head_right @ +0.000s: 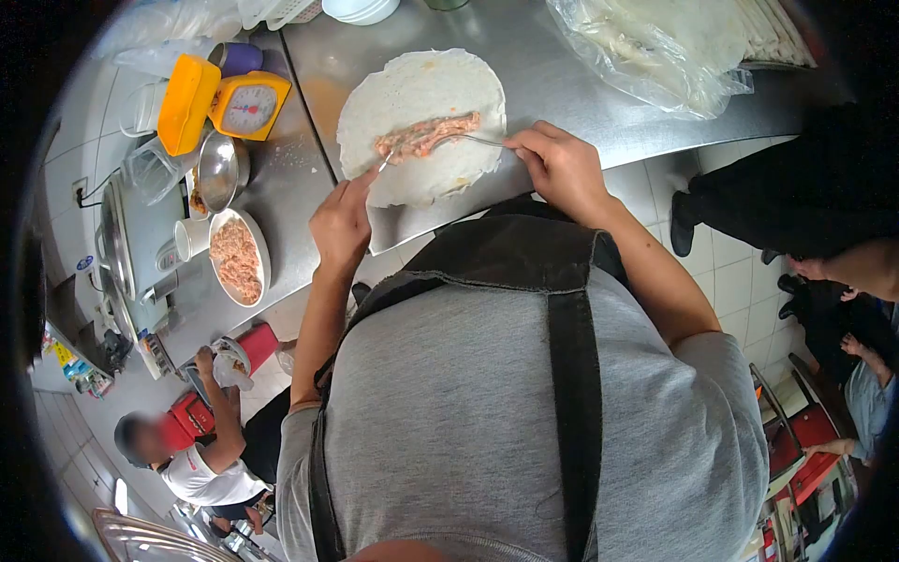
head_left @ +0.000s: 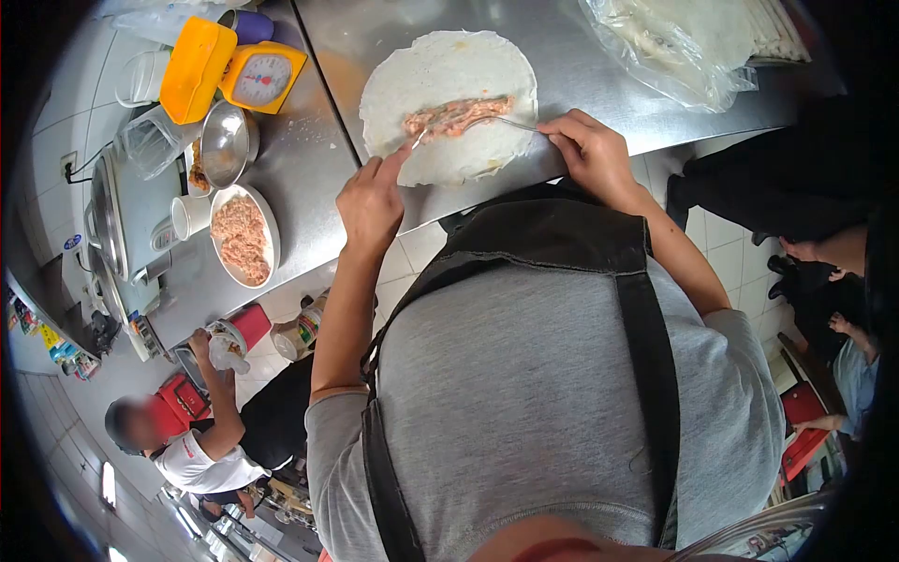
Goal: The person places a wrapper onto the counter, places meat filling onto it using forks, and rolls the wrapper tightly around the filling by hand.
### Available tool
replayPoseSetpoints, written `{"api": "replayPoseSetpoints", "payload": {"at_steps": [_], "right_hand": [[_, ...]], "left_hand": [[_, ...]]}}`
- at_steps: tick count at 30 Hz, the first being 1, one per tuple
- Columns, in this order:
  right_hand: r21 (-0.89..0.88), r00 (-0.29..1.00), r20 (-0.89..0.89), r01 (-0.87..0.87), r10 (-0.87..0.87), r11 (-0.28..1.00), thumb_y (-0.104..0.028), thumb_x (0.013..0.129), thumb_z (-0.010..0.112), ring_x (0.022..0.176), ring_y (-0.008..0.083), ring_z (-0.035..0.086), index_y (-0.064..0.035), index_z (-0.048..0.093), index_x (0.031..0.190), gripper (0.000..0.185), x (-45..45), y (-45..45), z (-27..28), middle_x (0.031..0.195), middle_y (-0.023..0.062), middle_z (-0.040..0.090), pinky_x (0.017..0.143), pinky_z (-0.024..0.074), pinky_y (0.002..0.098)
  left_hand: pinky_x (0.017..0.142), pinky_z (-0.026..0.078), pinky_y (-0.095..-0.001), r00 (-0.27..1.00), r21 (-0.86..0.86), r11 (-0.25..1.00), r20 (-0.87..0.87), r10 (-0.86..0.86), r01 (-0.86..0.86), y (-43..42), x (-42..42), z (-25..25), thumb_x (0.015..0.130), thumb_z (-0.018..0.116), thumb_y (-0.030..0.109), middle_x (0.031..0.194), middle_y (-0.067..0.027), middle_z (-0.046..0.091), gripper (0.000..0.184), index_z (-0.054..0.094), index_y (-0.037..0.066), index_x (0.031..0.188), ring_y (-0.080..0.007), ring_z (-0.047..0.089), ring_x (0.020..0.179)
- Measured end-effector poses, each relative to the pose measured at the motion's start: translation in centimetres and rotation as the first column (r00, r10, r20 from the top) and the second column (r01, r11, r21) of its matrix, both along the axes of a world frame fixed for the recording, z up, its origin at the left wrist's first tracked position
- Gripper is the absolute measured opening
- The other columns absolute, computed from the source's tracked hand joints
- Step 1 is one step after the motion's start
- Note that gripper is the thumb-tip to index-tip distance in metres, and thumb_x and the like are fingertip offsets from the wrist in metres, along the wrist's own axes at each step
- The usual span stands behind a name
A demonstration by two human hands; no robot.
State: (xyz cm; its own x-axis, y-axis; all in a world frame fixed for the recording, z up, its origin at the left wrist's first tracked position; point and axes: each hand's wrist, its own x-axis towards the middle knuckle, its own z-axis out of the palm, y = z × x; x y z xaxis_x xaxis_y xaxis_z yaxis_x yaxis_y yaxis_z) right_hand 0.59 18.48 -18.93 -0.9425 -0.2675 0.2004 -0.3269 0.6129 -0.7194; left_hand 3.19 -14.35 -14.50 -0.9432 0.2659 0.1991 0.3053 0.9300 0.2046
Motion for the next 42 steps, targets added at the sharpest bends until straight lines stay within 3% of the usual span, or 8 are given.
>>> {"api": "replayPoseSetpoints", "payload": {"at_steps": [6,10,20,24,28,34,38,42], "right_hand": [[-0.078,1.000,0.008,-0.004,0.005,0.997,-0.005,0.089,0.070,0.069,0.0253,0.065,-0.0141,0.075,0.105,0.019,0.2,1.1,-0.2,0.088,0.0055,0.067,0.061,0.0512,0.0359],[-0.048,1.000,0.025,0.005,-0.003,0.999,-0.004,0.089,0.070,0.069,0.0248,0.065,-0.0139,0.076,0.106,0.020,0.5,2.3,0.3,0.087,0.0054,0.068,0.061,0.0511,0.0350],[-0.084,0.988,0.142,0.069,-0.057,0.994,-0.001,0.088,0.070,0.077,0.0244,0.070,-0.0113,0.076,0.104,0.020,0.4,3.5,1.4,0.092,0.0070,0.071,0.068,0.0538,0.0330],[-0.122,0.994,0.112,0.003,0.010,0.993,-0.003,0.088,0.070,0.078,0.0258,0.070,-0.0113,0.075,0.105,0.019,0.5,2.4,0.6,0.094,0.0071,0.071,0.068,0.0541,0.0347],[-0.069,0.997,0.060,-0.053,0.058,0.996,-0.005,0.089,0.071,0.080,0.0287,0.069,-0.0129,0.075,0.105,0.018,0.6,-0.1,-0.1,0.093,0.0074,0.069,0.068,0.0552,0.0376],[-0.044,0.996,0.084,-0.024,0.028,0.999,-0.005,0.089,0.070,0.078,0.0284,0.069,-0.0147,0.074,0.105,0.019,0.6,0.3,-0.1,0.092,0.0065,0.068,0.067,0.0549,0.0384],[-0.028,1.000,0.013,0.019,-0.019,0.999,-0.005,0.089,0.070,0.077,0.0286,0.068,-0.0146,0.074,0.105,0.020,0.3,0.6,-0.2,0.092,0.0066,0.068,0.066,0.0545,0.0383],[-0.015,0.997,0.077,-0.005,0.006,1.000,-0.005,0.088,0.070,0.079,0.0300,0.068,-0.0143,0.074,0.105,0.020,0.3,1.2,0.7,0.093,0.0073,0.069,0.067,0.0547,0.0391]], "left_hand": [[0.064,0.053,-0.0395,0.999,0.025,0.999,-0.021,-0.037,0.037,1.8,0.0,2.8,0.078,0.061,-0.003,0.078,-0.0062,0.060,0.046,0.074,0.020,0.116,-0.0260,0.066,0.073],[0.065,0.053,-0.0394,0.982,0.025,0.984,-0.067,-0.174,0.176,3.6,-1.5,0.4,0.077,0.062,-0.002,0.077,-0.0062,0.060,0.047,0.075,0.020,0.117,-0.0264,0.065,0.072],[0.062,0.053,-0.0406,0.993,0.019,0.994,0.038,-0.110,0.109,1.5,-1.1,0.1,0.081,0.063,-0.004,0.078,-0.0090,0.062,0.044,0.075,0.019,0.116,-0.0293,0.064,0.068],[0.065,0.054,-0.0407,0.997,0.340,0.940,0.078,-0.008,-0.019,0.1,-0.2,1.0,0.089,0.062,0.001,0.083,-0.0108,0.067,0.039,0.074,0.018,0.121,-0.0305,0.066,0.071],[0.064,0.054,-0.0429,0.998,0.137,0.991,-0.060,0.013,-0.005,0.7,0.0,-1.5,0.089,0.061,0.000,0.080,-0.0132,0.064,0.036,0.074,0.016,0.118,-0.0338,0.065,0.072],[0.064,0.054,-0.0431,0.993,0.259,0.964,-0.076,0.089,-0.067,1.7,-1.6,-0.4,0.084,0.058,-0.003,0.081,-0.0126,0.063,0.043,0.072,0.018,0.120,-0.0330,0.065,0.071],[0.066,0.054,-0.0430,0.999,0.059,0.998,0.012,-0.036,0.035,2.3,-1.5,-1.4,0.085,0.061,0.000,0.084,-0.0127,0.067,0.040,0.074,0.019,0.118,-0.0332,0.067,0.074],[0.066,0.055,-0.0414,1.000,0.243,0.970,-0.028,0.003,0.003,0.1,-0.9,0.0,0.085,0.061,-0.002,0.086,-0.0119,0.069,0.039,0.075,0.017,0.116,-0.0322,0.068,0.075]]}}
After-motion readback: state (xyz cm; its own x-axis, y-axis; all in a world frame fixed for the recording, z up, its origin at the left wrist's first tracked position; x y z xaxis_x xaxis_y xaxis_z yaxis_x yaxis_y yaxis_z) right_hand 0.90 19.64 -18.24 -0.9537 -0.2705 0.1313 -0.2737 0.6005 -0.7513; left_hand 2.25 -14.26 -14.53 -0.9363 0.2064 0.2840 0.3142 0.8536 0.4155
